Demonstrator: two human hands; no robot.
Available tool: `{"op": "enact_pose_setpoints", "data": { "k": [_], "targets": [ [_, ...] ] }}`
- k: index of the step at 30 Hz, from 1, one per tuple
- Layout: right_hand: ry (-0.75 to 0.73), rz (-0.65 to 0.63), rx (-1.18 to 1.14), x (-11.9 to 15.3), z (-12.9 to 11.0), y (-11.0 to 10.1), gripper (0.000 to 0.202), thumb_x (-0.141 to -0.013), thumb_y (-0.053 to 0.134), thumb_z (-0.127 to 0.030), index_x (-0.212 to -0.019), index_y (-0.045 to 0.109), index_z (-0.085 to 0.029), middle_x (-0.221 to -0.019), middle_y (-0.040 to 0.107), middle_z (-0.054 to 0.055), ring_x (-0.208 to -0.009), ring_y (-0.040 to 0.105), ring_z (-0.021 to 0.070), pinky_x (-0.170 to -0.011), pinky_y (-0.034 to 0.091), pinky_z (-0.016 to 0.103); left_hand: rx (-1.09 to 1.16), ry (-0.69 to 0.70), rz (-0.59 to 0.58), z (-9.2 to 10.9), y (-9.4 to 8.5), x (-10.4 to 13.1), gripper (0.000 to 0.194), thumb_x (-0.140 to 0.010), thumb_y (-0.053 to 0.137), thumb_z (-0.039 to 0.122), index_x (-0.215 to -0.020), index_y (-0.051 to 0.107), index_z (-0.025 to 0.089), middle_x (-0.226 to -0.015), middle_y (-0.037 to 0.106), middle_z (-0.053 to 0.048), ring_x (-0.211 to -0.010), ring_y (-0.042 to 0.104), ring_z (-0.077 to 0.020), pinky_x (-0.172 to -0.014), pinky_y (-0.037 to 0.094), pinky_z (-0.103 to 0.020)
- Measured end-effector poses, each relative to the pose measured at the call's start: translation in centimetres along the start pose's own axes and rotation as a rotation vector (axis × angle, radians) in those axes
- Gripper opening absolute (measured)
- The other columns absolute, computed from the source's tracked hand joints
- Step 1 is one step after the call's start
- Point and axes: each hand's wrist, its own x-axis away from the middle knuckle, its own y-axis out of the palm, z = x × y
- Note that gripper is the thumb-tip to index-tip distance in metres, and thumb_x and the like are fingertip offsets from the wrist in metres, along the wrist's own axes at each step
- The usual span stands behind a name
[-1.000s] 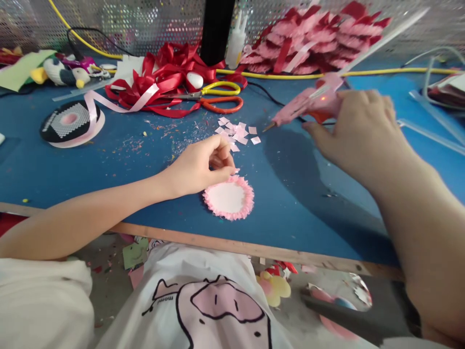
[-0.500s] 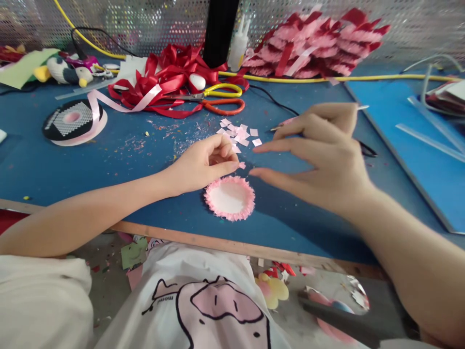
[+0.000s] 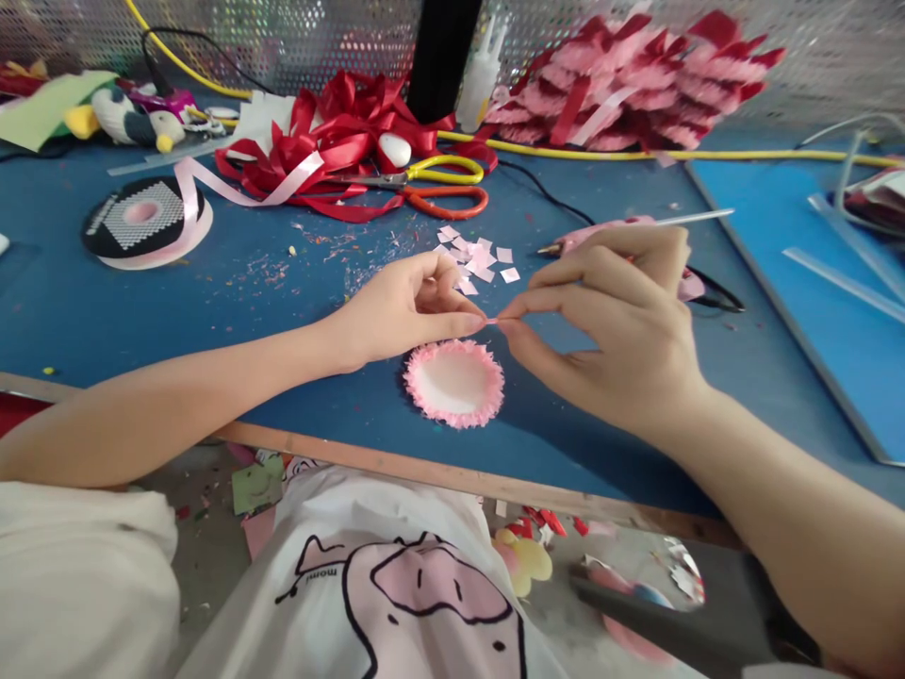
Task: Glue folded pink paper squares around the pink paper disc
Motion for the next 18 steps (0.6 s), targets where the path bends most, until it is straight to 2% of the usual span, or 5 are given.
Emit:
{"op": "enact_pose_setpoints", "data": {
  "k": [5,9,13,18],
  "targets": [
    [-0.038,-0.017,0.052,0.0,0.2,-0.3,0.011,-0.097,0.075,-0.025,-0.104,0.067,-0.029,-0.099,0.073,0.002,-0.108,0.067,0.0295,-0.089,0.047,0.049,0.019,-0.041,0.042,0.0,0.1,0.0,0.038,-0.09,0.076,0.009,-0.092,0.041,0.023,-0.095,0.081,-0.001,-0.097,0.081,-0.0144,-0.093,0.062,-0.034],
    [-0.054,-0.02,0.074,0.1,0.5,-0.7,0.006,-0.101,0.071,-0.028,-0.105,0.067,-0.028,-0.103,0.073,0.004,-0.109,0.066,0.0302,-0.089,0.048,0.051,-0.069,-0.007,0.067,-0.2,-0.2,0.0,0.035,-0.089,0.076,0.012,-0.095,0.043,0.023,-0.097,0.081,-0.002,-0.098,0.081,-0.0156,-0.092,0.062,-0.035],
    [-0.138,-0.125,0.079,0.3,1.0,-0.8,0.004,-0.106,0.065,-0.031,-0.105,0.068,-0.028,-0.103,0.075,0.002,-0.114,0.065,0.0291,-0.091,0.048,0.05,-0.333,0.07,-0.037,-0.2,-0.4,0.2,0.033,-0.083,0.077,0.013,-0.103,0.052,0.022,-0.111,0.081,-0.007,-0.11,0.077,-0.0184,-0.093,0.06,-0.035],
    [-0.325,-0.214,0.142,0.2,1.0,-0.8,0.006,-0.106,0.065,-0.025,-0.104,0.069,-0.028,-0.106,0.078,0.0,-0.119,0.06,0.0275,-0.098,0.047,0.047,-0.601,0.137,-0.153,0.0,-0.1,0.8,0.052,-0.074,0.072,0.004,-0.12,0.055,0.021,-0.126,0.076,-0.009,-0.12,0.072,-0.0214,-0.103,0.057,-0.038]
  ]
}}
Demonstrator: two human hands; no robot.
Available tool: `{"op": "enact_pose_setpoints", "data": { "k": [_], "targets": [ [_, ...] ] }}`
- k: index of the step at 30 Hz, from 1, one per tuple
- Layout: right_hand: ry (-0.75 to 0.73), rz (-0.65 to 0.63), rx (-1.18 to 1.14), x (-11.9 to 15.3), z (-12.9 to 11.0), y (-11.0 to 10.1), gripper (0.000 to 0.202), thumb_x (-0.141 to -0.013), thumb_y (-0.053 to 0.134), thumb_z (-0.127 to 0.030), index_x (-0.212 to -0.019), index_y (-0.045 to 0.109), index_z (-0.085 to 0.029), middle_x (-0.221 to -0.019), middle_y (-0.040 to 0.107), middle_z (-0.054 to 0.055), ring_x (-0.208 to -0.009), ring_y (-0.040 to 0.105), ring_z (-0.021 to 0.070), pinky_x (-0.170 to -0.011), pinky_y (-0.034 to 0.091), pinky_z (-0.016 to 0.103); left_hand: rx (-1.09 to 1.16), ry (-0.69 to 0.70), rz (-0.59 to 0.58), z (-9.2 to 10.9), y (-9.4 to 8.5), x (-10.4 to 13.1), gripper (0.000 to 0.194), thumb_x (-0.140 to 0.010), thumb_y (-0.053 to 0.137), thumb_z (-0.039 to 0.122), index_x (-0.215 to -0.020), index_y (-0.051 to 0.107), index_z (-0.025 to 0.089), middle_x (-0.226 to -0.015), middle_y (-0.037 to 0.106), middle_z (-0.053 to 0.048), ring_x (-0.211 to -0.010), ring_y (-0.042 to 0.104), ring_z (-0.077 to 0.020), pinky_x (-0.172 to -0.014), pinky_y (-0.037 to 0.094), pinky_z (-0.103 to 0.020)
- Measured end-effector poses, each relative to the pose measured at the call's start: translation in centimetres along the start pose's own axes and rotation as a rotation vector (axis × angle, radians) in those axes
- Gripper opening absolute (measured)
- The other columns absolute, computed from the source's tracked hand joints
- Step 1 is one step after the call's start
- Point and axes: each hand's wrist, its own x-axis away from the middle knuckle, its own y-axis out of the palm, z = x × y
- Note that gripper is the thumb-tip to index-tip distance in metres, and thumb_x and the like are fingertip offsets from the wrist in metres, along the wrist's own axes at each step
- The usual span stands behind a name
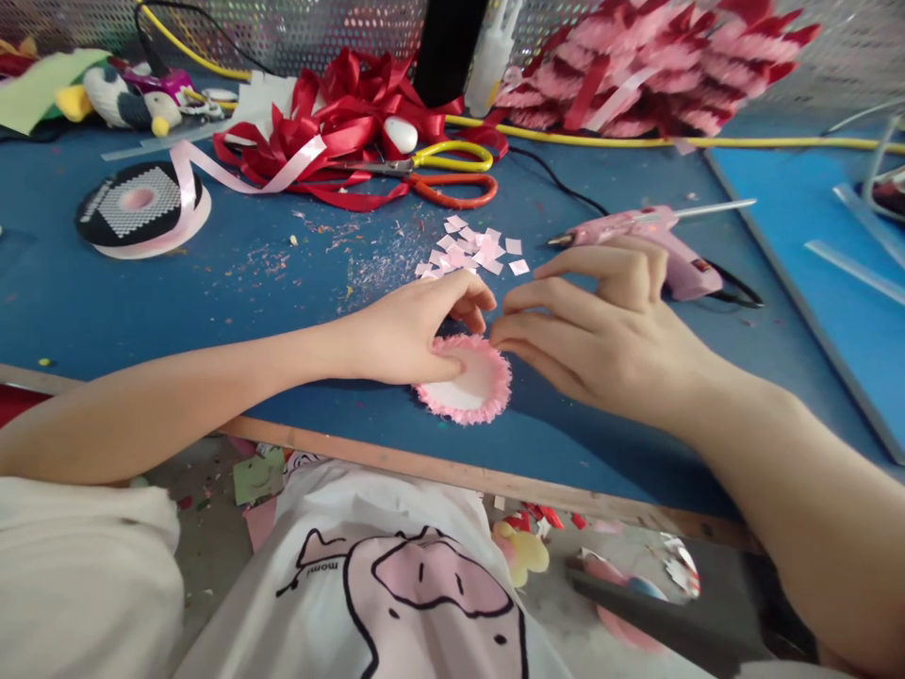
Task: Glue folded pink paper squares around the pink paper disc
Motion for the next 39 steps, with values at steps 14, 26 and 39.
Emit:
{"op": "enact_pose_setpoints", "data": {
  "k": [14,26,39],
  "targets": [
    [-0.112,-0.001,0.131,-0.7,-0.5,-0.1,0.014,-0.101,0.072,-0.019,-0.093,0.072,-0.03,-0.107,0.077,-0.003,-0.12,0.059,0.0219,-0.095,0.045,0.042,-0.01,-0.006,-0.019,0.0,0.2,-0.1,0.055,-0.075,0.071,0.002,-0.125,0.054,0.021,-0.129,0.075,-0.009,-0.12,0.072,-0.0204,-0.108,0.055,-0.037],
    [-0.152,0.09,0.206,-1.0,-0.4,-0.3,0.015,-0.101,0.074,-0.023,-0.087,0.073,-0.029,-0.102,0.078,-0.003,-0.113,0.062,0.0222,-0.092,0.05,0.042,-0.019,0.01,-0.033,-0.4,0.1,-0.1,0.056,-0.076,0.072,0.005,-0.128,0.054,0.019,-0.128,0.075,-0.009,-0.12,0.071,-0.0203,-0.104,0.055,-0.035],
    [-0.049,-0.063,-0.117,0.0,0.6,-1.4,0.011,-0.105,0.065,-0.03,-0.111,0.074,-0.031,-0.109,0.081,-0.001,-0.123,0.06,0.0285,-0.106,0.045,0.051,-0.042,-0.024,-0.052,0.3,-0.1,-0.1,0.053,-0.08,0.072,0.009,-0.129,0.054,0.019,-0.131,0.076,-0.009,-0.123,0.071,-0.0206,-0.103,0.056,-0.034]
  ]
}}
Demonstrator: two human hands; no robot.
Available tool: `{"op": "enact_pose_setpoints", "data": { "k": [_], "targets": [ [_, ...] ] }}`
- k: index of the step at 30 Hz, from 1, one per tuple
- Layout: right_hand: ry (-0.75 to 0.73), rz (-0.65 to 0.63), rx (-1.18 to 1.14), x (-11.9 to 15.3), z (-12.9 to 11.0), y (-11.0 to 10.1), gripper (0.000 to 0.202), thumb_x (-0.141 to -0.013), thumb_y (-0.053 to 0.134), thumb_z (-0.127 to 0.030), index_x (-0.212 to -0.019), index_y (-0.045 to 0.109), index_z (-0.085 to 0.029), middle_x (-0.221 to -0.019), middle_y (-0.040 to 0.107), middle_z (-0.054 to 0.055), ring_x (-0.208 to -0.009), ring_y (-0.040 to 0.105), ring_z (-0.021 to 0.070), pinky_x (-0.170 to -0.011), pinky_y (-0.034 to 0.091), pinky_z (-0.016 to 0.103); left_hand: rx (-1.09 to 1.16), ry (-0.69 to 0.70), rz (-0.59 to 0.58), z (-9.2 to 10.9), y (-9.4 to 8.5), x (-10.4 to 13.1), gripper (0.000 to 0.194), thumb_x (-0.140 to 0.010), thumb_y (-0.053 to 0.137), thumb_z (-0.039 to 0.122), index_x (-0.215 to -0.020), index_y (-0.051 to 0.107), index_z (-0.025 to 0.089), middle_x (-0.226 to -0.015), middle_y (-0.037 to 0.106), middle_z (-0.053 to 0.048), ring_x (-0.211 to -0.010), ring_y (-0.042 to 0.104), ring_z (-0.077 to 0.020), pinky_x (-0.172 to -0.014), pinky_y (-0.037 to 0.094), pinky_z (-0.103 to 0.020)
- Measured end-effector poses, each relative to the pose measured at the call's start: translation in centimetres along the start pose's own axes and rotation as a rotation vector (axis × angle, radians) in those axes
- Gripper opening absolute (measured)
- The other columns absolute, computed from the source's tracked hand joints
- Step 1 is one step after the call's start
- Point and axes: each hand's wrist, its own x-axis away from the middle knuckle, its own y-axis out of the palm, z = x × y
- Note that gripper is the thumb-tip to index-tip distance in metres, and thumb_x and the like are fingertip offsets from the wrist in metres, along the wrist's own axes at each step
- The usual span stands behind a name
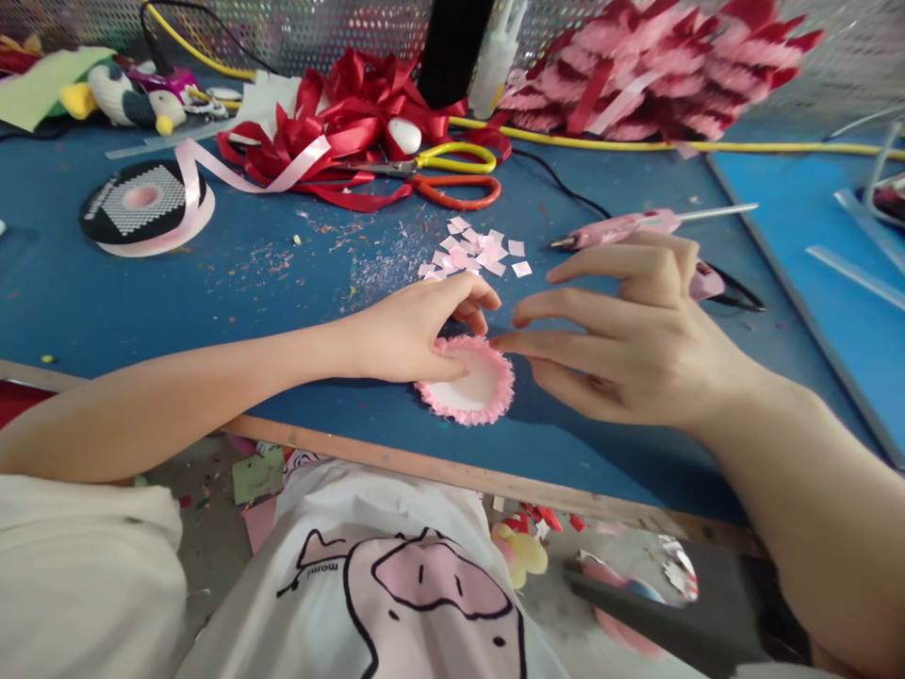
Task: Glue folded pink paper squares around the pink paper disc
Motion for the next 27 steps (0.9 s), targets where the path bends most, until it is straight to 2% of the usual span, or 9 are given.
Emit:
{"op": "enact_pose_setpoints", "data": {
  "k": [14,22,27],
  "targets": [
    [-0.045,0.019,-0.006,-0.19,-0.06,0.61,0.01,-0.103,0.07,-0.026,-0.111,0.075,-0.028,-0.109,0.083,0.001,-0.12,0.058,0.0295,-0.101,0.044,0.053,-0.003,0.01,0.01,-0.15,0.02,-0.04,0.053,-0.079,0.074,0.008,-0.127,0.055,0.019,-0.128,0.076,-0.009,-0.119,0.072,-0.0198,-0.108,0.055,-0.037],
    [-0.079,0.084,-0.012,-0.33,0.0,0.07,0.012,-0.102,0.07,-0.024,-0.112,0.073,-0.027,-0.102,0.082,0.001,-0.115,0.061,0.0281,-0.098,0.046,0.052,0.001,0.033,0.016,-0.53,0.03,0.01,0.053,-0.08,0.074,0.009,-0.128,0.056,0.019,-0.128,0.076,-0.009,-0.12,0.071,-0.0208,-0.105,0.056,-0.036],
    [-0.064,0.044,-0.037,-0.33,-0.03,0.28,0.013,-0.103,0.068,-0.024,-0.113,0.073,-0.028,-0.105,0.081,0.001,-0.12,0.061,0.0274,-0.101,0.047,0.051,-0.012,0.04,0.019,-0.51,0.03,-0.02,0.052,-0.079,0.073,0.008,-0.127,0.056,0.019,-0.127,0.076,-0.009,-0.12,0.072,-0.0207,-0.106,0.056,-0.037]
  ]
}}
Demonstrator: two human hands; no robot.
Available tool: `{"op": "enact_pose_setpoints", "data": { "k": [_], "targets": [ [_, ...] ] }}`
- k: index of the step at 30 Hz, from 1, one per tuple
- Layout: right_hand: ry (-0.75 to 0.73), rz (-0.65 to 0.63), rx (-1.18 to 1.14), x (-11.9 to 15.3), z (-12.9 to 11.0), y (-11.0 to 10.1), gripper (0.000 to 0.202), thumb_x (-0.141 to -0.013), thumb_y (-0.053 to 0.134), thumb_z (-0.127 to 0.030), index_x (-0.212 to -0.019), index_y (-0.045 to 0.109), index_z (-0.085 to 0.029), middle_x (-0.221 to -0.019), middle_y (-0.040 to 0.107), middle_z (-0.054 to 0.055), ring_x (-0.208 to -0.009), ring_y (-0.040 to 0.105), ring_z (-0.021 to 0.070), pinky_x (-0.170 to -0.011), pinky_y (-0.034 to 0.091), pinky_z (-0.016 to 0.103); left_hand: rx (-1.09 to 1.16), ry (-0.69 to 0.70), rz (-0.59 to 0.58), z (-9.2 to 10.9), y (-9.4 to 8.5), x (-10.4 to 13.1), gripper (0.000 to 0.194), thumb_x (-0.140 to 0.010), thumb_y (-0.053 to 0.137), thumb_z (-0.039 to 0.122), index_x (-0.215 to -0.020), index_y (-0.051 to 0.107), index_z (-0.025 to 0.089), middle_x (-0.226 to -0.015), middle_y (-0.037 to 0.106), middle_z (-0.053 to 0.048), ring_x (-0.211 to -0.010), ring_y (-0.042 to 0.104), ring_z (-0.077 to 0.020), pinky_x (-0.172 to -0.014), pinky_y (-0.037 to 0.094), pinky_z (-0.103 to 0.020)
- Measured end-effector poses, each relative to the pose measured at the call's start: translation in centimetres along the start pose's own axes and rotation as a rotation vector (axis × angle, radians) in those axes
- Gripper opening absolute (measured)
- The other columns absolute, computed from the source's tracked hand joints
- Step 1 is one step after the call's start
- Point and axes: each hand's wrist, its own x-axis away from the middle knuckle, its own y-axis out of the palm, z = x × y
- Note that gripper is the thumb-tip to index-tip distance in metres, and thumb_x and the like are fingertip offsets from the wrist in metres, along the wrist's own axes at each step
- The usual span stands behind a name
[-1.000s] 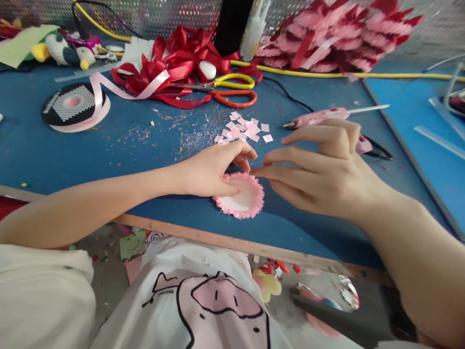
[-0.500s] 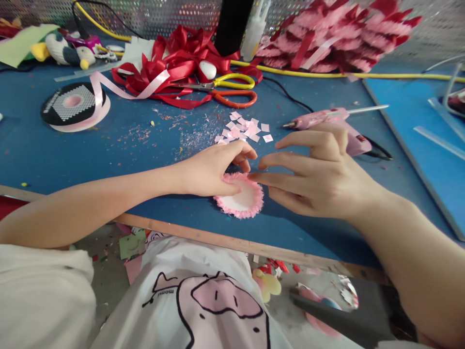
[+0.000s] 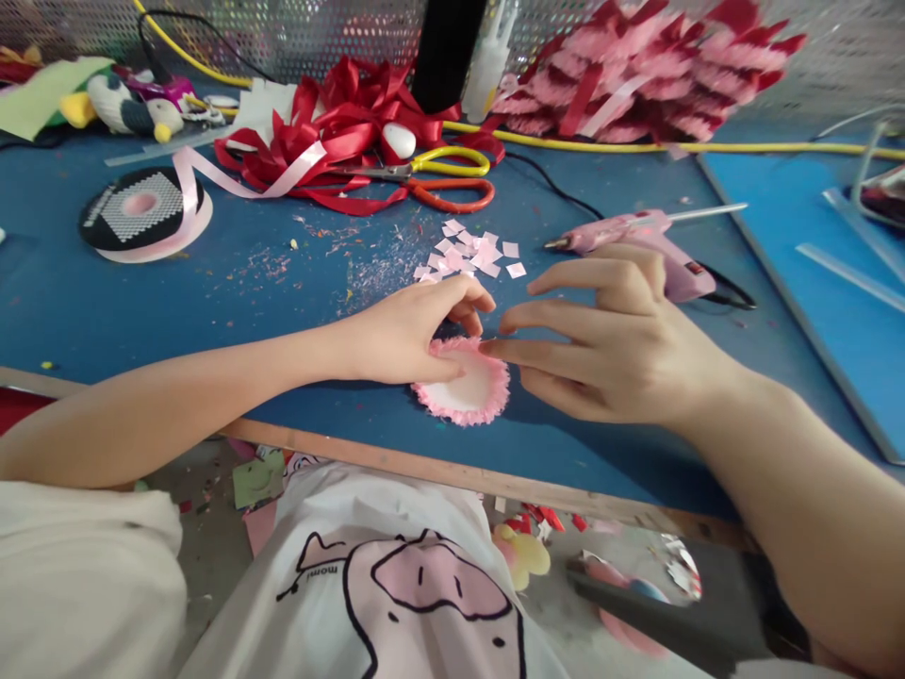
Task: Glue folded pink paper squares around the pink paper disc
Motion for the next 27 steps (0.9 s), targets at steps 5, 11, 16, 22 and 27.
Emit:
{"op": "enact_pose_setpoints", "data": {
  "k": [5,11,16,22,27],
  "targets": [
    [0.023,0.025,0.045,-0.2,0.0,0.2,0.015,-0.104,0.068,-0.024,-0.118,0.07,-0.026,-0.103,0.081,0.001,-0.119,0.061,0.0261,-0.101,0.048,0.048,0.009,-0.004,0.007,0.2,-0.3,0.2,0.043,-0.085,0.071,0.015,-0.126,0.058,0.02,-0.127,0.077,-0.01,-0.118,0.073,-0.0207,-0.104,0.057,-0.037],
    [0.063,0.069,0.142,-0.3,0.2,0.3,0.011,-0.103,0.068,-0.019,-0.112,0.066,-0.024,-0.101,0.08,-0.001,-0.116,0.06,0.0233,-0.101,0.048,0.044,0.18,-0.105,0.184,0.1,-0.8,-0.3,0.023,-0.093,0.058,0.022,-0.114,0.067,0.019,-0.112,0.08,-0.006,-0.106,0.074,-0.0176,-0.099,0.058,-0.035],
    [0.159,0.08,0.128,0.0,0.6,0.7,0.011,-0.107,0.061,-0.019,-0.11,0.068,-0.027,-0.104,0.08,0.0,-0.118,0.059,0.0225,-0.103,0.047,0.045,0.156,-0.168,0.329,0.3,-1.5,-0.6,0.012,-0.092,0.061,0.025,-0.092,0.07,0.018,-0.103,0.082,-0.004,-0.099,0.074,-0.0175,-0.1,0.058,-0.033],
    [0.368,-0.039,0.051,0.8,1.1,2.0,0.034,-0.107,0.052,-0.017,-0.128,0.073,-0.033,-0.1,0.074,0.005,-0.117,0.064,0.0272,-0.101,0.048,0.051,-0.042,-0.193,0.395,-0.6,-2.7,-0.8,0.032,-0.096,0.046,0.013,-0.103,0.077,0.018,-0.114,0.084,-0.005,-0.109,0.075,-0.0181,-0.107,0.056,-0.034],
    [0.343,-0.02,0.059,0.9,1.1,2.9,0.042,-0.104,0.051,-0.013,-0.136,0.069,-0.033,-0.103,0.074,0.006,-0.117,0.064,0.0277,-0.099,0.049,0.049,-0.357,-0.204,0.341,-2.3,-3.3,-1.3,0.037,-0.091,0.054,0.009,-0.112,0.082,0.019,-0.128,0.082,-0.008,-0.122,0.071,-0.0246,-0.117,0.052,-0.043]
  ]
}}
